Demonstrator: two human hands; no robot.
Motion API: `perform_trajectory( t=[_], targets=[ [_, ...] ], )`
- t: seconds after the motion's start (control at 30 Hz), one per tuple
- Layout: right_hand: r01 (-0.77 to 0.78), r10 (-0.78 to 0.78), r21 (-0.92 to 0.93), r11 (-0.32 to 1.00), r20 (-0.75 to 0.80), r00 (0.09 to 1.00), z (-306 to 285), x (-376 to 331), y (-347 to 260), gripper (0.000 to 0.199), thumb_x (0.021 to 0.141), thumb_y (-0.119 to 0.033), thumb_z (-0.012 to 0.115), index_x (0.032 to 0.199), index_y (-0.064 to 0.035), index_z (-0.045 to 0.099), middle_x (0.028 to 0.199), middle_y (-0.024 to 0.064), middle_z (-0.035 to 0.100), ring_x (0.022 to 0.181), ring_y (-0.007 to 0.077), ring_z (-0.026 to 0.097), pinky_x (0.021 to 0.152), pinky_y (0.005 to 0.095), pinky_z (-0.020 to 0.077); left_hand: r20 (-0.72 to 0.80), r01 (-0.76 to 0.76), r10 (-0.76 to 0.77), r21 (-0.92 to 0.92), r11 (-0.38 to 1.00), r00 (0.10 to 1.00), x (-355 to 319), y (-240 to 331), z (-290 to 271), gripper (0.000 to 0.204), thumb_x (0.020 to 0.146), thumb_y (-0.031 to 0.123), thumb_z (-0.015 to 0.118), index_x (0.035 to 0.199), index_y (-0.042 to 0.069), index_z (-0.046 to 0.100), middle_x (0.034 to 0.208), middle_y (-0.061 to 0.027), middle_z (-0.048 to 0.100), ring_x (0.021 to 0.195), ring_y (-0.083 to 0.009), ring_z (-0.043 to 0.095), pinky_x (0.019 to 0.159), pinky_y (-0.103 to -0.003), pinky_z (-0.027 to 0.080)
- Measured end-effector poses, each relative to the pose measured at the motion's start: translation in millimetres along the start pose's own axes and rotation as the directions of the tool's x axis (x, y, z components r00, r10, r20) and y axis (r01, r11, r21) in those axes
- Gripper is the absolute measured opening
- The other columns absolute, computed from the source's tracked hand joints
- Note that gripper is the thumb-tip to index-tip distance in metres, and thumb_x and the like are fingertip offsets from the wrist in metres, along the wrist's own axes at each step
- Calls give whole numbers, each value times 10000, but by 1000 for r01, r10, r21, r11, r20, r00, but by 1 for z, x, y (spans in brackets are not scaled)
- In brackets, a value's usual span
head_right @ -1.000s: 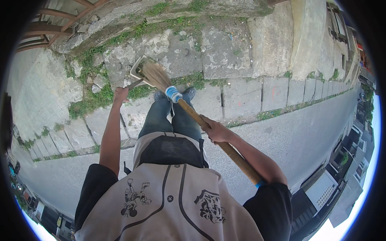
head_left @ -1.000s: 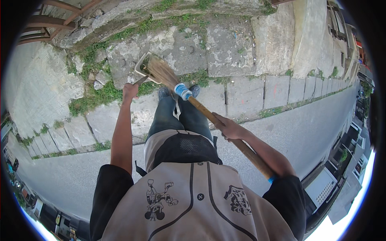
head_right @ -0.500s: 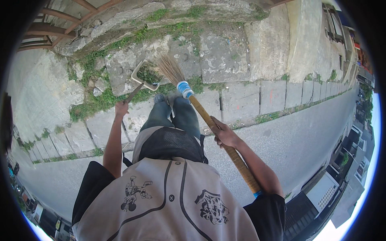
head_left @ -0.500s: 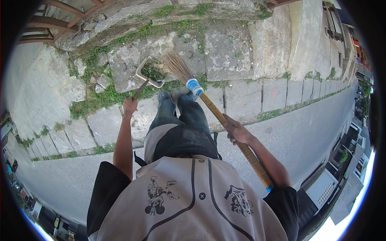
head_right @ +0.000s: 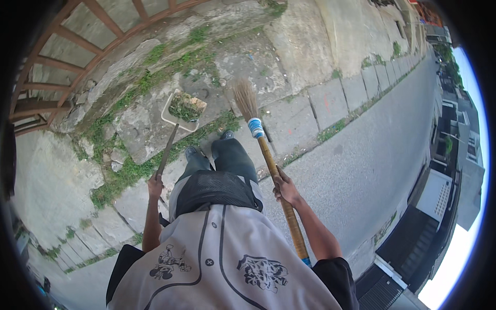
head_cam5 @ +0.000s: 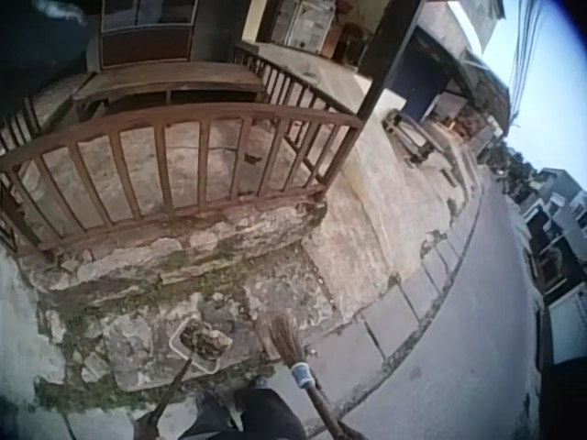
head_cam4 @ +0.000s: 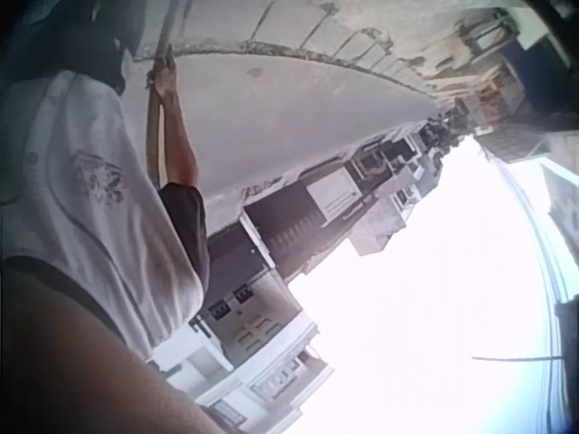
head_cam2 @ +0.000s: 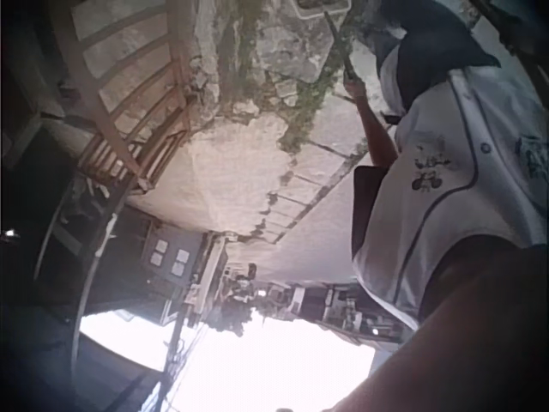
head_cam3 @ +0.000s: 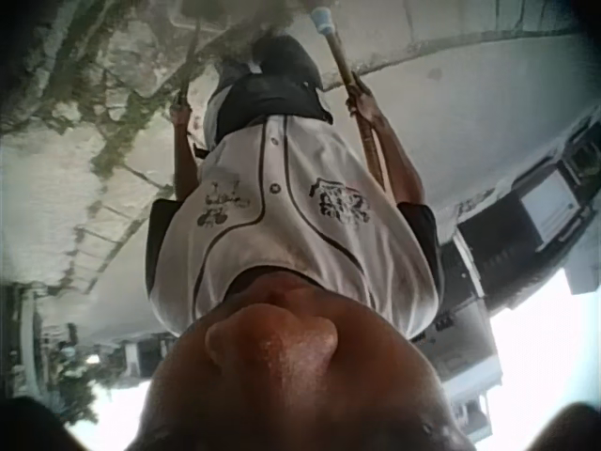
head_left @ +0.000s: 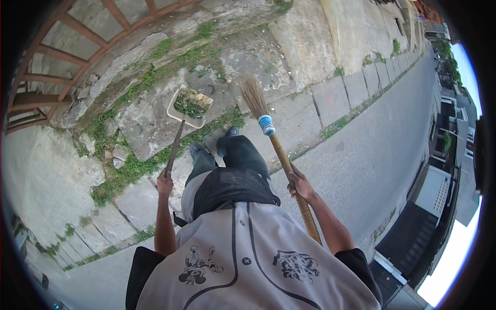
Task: Sweeping debris and leaves from a sidewalk and street into a dustpan.
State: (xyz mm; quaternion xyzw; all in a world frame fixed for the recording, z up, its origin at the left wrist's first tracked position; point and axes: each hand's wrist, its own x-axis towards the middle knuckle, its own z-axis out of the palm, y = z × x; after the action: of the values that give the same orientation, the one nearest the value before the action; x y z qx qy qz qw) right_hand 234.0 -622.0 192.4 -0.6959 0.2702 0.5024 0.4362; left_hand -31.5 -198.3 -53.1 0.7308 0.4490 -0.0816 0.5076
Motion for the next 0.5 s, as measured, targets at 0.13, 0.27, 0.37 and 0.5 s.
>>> perform_trajectory(
  t=[0.13, 0.27, 0.37, 0.5],
  targets=[
    [-18, 30, 200, 980, -58, 998, -49, 30, 10, 578, 943, -256, 449, 1480, -280, 237, 630, 58, 462, 425, 125, 443, 393, 290, 435, 95, 16, -9, -73, 997, 995, 17, 40, 7, 327, 946, 188, 479, 1210, 19, 572, 555, -5, 459, 460, -98, 482, 445, -278, 434],
    [9, 15, 246, 969, -98, 995, -109, 76, -1, 569, 943, -265, 443, 1478, -259, 249, 632, 77, 476, 435, 131, 454, 395, 291, 444, 135, 0, 15, -111, 994, 991, 29, 83, 37, 331, 952, 215, 483, 1187, 2, 576, 549, 11, 444, 459, -84, 456, 447, -267, 423],
    [63, -33, 197, 978, -155, 987, -153, 101, -28, 565, 943, -255, 435, 1477, -238, 253, 625, 74, 469, 442, 133, 459, 389, 290, 441, 146, -60, 54, 40, 997, 988, 48, 127, 73, 339, 949, 223, 486, 1209, 23, 572, 574, -33, 502, 468, -109, 500, 458, -289, 438],
    [125, -101, 145, 981, -160, 982, -223, 136, -63, 562, 941, -235, 437, 1474, -203, 263, 666, 57, 467, 451, 131, 467, 393, 290, 446, 192, -180, 146, 172, 969, 970, 85, 208, 143, 315, 944, 238, 485, 1157, 35, 596, 584, -106, 571, 488, -169, 583, 484, -340, 458]
  ],
)
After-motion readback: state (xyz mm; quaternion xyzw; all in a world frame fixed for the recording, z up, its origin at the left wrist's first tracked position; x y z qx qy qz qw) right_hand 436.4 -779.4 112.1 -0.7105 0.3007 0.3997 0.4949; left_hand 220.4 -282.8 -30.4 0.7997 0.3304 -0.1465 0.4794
